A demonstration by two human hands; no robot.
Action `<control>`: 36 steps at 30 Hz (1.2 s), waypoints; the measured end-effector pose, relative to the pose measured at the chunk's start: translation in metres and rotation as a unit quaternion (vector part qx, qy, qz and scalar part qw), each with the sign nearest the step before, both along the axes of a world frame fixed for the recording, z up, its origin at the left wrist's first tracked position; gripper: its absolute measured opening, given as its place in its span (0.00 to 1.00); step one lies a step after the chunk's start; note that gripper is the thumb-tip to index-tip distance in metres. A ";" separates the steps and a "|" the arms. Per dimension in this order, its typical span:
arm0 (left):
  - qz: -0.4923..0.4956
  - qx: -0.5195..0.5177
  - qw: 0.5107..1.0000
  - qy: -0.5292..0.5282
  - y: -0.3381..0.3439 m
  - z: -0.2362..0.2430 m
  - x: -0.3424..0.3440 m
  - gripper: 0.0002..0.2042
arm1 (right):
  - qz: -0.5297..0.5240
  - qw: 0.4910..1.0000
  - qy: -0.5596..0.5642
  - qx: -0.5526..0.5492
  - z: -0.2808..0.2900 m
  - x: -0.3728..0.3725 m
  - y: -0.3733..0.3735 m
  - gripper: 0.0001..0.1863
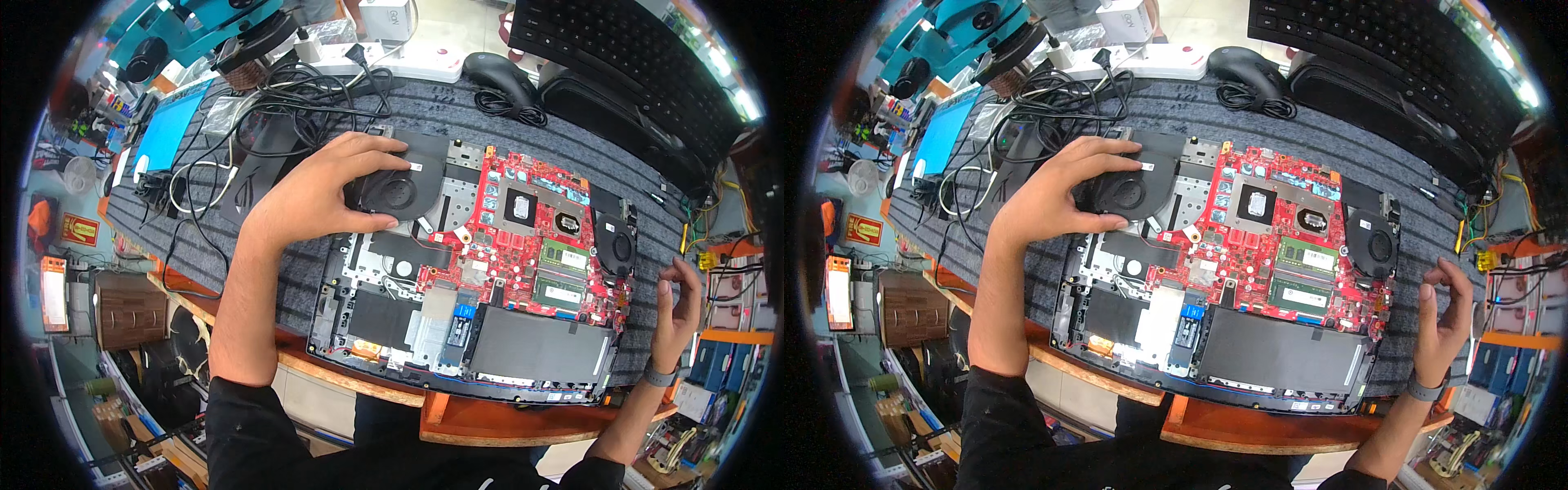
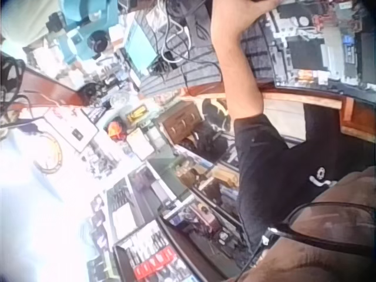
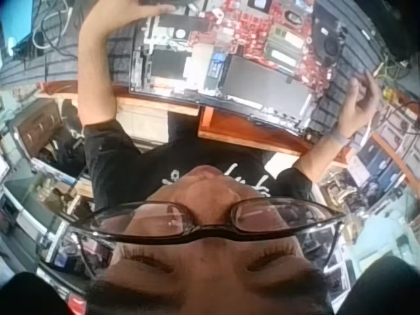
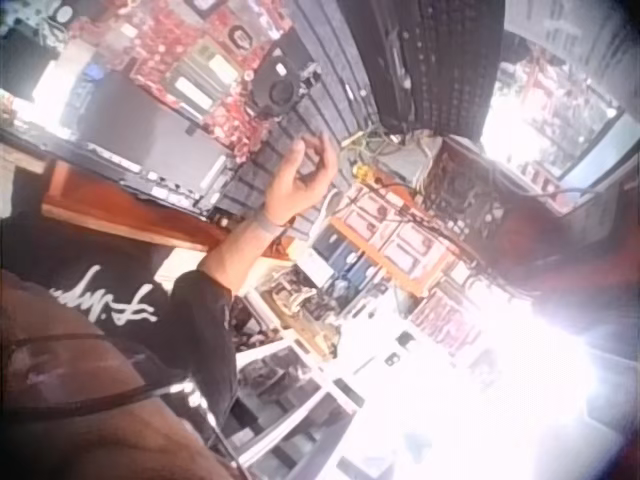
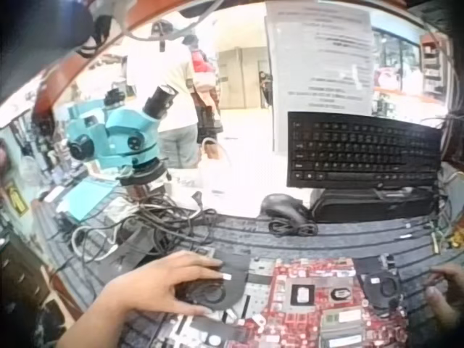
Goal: The person aligns a copper heatsink onto the motherboard of a laptop and uses a screwdriver to tighten several screws into the assembly.
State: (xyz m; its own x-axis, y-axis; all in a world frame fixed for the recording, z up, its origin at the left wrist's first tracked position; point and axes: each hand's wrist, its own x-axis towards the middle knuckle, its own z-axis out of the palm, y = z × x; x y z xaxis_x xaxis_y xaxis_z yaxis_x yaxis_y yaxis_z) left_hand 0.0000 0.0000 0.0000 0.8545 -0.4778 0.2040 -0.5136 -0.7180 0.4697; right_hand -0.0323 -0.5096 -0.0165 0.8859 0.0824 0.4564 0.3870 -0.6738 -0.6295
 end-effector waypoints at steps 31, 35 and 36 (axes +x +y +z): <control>-0.010 -0.017 1.000 -0.006 0.013 -0.003 -0.002 0.19 | -0.019 0.999 -0.019 0.018 -0.007 0.000 -0.016 0.19; -0.015 -0.013 1.000 -0.006 0.015 -0.005 -0.001 0.21 | -0.013 1.000 -0.022 0.008 -0.005 0.000 -0.016 0.19; -0.018 -0.014 1.000 -0.005 0.016 -0.006 -0.001 0.21 | -0.014 1.000 -0.023 0.007 -0.005 -0.001 -0.016 0.19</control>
